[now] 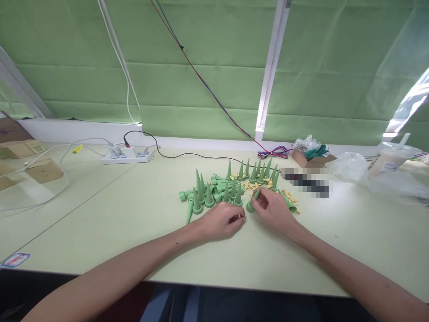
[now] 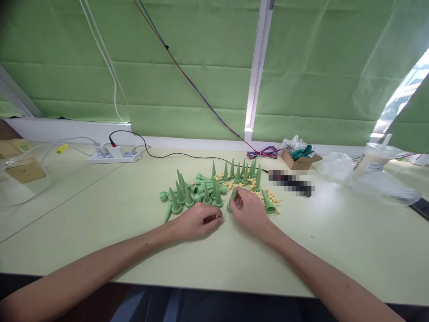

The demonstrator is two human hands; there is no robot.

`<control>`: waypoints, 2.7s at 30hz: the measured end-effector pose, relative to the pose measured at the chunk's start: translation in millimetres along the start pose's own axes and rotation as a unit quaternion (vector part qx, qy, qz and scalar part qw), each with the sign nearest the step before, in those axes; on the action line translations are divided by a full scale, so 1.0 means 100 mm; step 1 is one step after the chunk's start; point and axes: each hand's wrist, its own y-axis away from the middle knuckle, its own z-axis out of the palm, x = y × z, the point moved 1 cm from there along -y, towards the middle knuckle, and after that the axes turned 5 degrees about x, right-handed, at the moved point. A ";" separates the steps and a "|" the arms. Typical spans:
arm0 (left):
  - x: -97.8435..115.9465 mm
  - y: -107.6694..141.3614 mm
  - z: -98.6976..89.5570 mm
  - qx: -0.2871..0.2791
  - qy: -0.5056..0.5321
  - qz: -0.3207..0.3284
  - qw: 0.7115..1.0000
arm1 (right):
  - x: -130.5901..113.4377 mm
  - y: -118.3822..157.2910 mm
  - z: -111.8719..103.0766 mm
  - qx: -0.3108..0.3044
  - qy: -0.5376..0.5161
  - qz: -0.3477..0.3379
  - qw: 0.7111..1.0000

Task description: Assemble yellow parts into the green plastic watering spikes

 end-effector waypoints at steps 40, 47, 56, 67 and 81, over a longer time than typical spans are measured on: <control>-0.02 0.01 0.03 -0.032 -0.021 0.002 0.999 | -0.13 -1.68 0.45 -0.019 0.066 -0.045 0.997; -0.02 0.00 0.03 -0.031 -0.023 0.008 0.999 | -0.13 -1.63 0.43 -0.021 0.031 -0.028 0.999; -0.02 0.01 0.03 -0.024 -0.018 0.005 1.000 | -0.26 -1.09 0.11 0.084 -0.026 -0.038 0.995; -0.03 0.00 0.03 -0.017 -0.014 0.003 1.000 | -0.13 -0.35 0.09 -0.072 -0.082 -0.057 0.992; -0.08 0.01 -0.01 0.076 -0.004 -0.112 0.991 | -0.02 -0.18 0.07 -0.062 -0.109 -0.073 0.989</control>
